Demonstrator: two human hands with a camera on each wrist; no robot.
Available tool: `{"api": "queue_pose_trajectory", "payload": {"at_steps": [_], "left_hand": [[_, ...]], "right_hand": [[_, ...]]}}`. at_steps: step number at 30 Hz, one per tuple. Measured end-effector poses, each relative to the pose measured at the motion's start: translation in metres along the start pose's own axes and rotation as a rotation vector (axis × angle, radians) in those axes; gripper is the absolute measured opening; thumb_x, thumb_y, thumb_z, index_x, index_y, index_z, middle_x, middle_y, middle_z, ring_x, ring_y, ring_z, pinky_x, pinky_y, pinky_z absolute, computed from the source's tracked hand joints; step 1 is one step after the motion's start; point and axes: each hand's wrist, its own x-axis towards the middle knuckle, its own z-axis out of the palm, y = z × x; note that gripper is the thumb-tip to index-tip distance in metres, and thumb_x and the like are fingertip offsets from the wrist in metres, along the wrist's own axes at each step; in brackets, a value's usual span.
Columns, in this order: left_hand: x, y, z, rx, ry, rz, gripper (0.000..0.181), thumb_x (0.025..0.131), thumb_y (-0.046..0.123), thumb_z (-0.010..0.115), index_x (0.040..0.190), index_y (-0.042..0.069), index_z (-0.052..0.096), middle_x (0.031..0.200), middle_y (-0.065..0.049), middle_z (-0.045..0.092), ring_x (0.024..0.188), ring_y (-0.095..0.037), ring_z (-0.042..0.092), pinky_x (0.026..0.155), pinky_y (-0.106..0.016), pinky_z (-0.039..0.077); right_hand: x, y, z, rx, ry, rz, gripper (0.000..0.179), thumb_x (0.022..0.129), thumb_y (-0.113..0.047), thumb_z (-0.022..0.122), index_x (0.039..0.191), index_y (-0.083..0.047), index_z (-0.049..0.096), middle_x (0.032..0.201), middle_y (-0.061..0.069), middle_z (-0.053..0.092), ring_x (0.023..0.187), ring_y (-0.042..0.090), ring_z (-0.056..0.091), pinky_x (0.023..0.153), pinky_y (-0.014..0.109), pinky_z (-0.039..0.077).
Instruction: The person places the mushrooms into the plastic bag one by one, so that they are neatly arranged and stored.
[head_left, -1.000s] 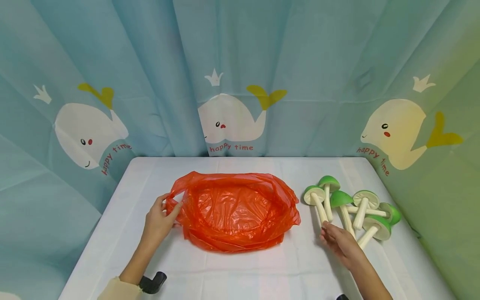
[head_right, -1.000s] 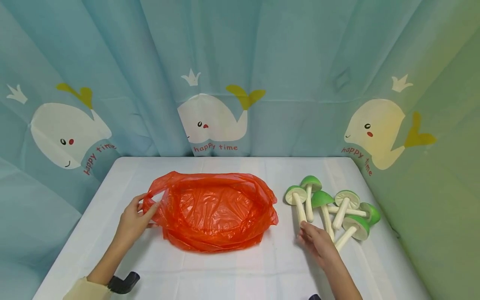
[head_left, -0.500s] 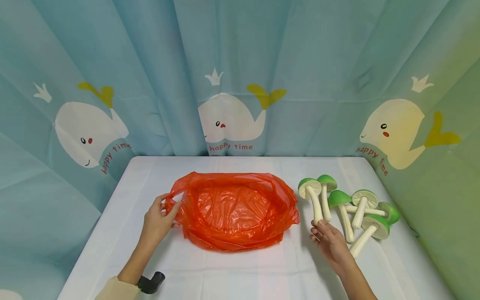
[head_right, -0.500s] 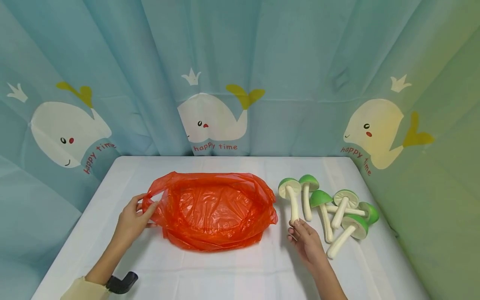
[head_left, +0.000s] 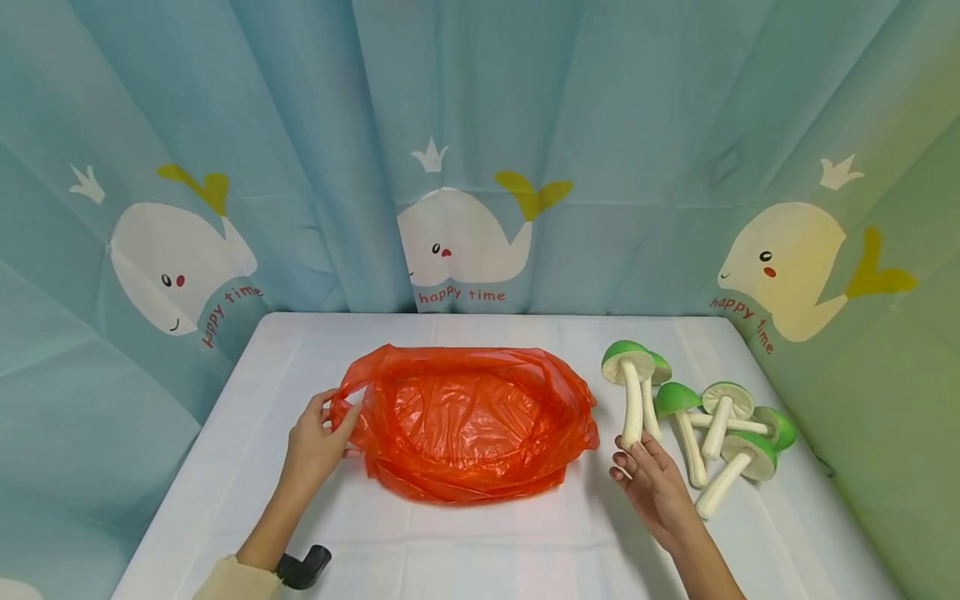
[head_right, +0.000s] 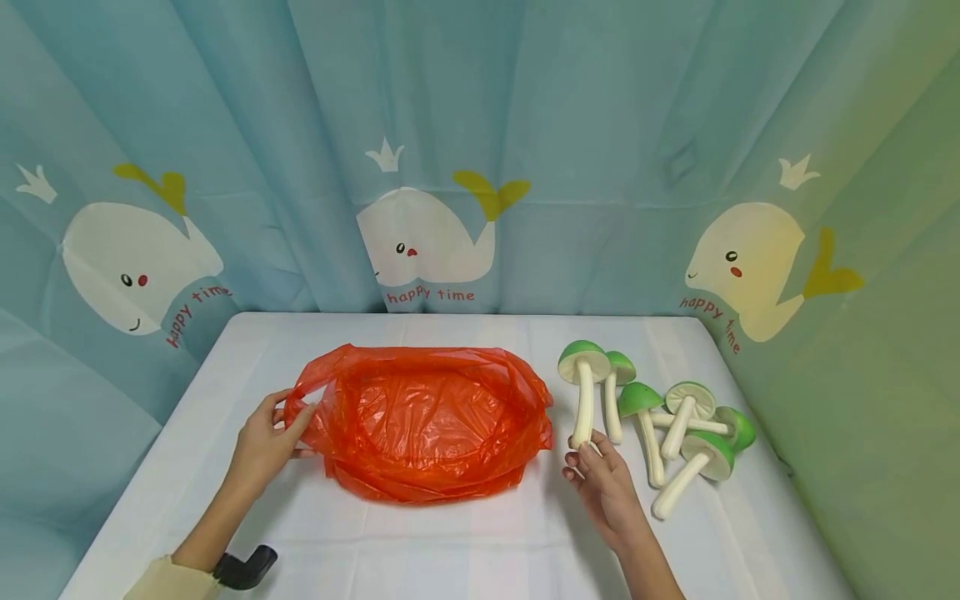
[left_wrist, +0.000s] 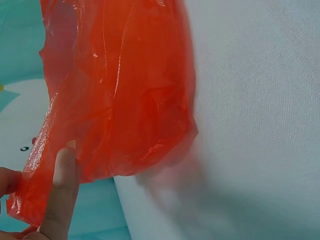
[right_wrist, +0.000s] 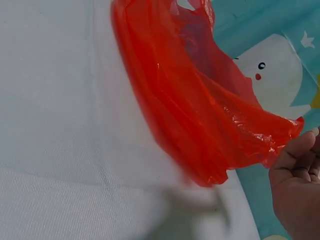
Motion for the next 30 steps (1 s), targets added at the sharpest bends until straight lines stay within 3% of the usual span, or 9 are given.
{"api": "queue_pose_trajectory", "payload": {"at_steps": [10, 20, 25, 30], "left_hand": [[0.001, -0.002, 0.0, -0.008, 0.004, 0.0, 0.057, 0.094, 0.027, 0.06, 0.137, -0.002, 0.036, 0.123, -0.03, 0.05, 0.074, -0.025, 0.066, 0.056, -0.026, 0.054], [0.002, -0.002, 0.003, -0.02, 0.003, -0.007, 0.058, 0.093, 0.03, 0.06, 0.137, 0.001, 0.036, 0.123, -0.028, 0.051, 0.072, -0.024, 0.066, 0.057, -0.026, 0.055], [0.001, -0.002, 0.002, -0.022, -0.006, -0.013, 0.059, 0.094, 0.031, 0.059, 0.138, 0.001, 0.035, 0.126, -0.028, 0.05, 0.073, -0.023, 0.066, 0.059, -0.028, 0.055], [0.002, -0.002, 0.001, -0.014, -0.007, -0.014, 0.059, 0.093, 0.031, 0.059, 0.138, 0.001, 0.035, 0.124, -0.028, 0.05, 0.071, -0.023, 0.066, 0.058, -0.028, 0.055]], "right_hand": [[0.001, -0.002, 0.015, -0.008, -0.153, 0.014, 0.028, 0.101, 0.001, 0.027, 0.111, -0.01, 0.051, 0.101, 0.001, 0.058, 0.085, 0.013, 0.053, 0.075, 0.025, 0.046], [0.01, 0.006, 0.035, -0.065, -0.243, 0.079, 0.023, 0.1, 0.002, 0.029, 0.116, -0.005, 0.045, 0.099, 0.003, 0.054, 0.087, 0.014, 0.052, 0.079, 0.024, 0.045], [0.014, 0.011, 0.042, -0.142, -0.252, 0.153, 0.019, 0.1, -0.001, 0.035, 0.118, -0.003, 0.041, 0.101, 0.003, 0.051, 0.089, 0.014, 0.052, 0.084, 0.024, 0.046], [0.023, 0.016, 0.047, -0.228, -0.268, 0.287, 0.018, 0.098, -0.001, 0.043, 0.116, 0.0, 0.044, 0.097, 0.004, 0.056, 0.089, 0.014, 0.057, 0.083, 0.026, 0.049]]}}
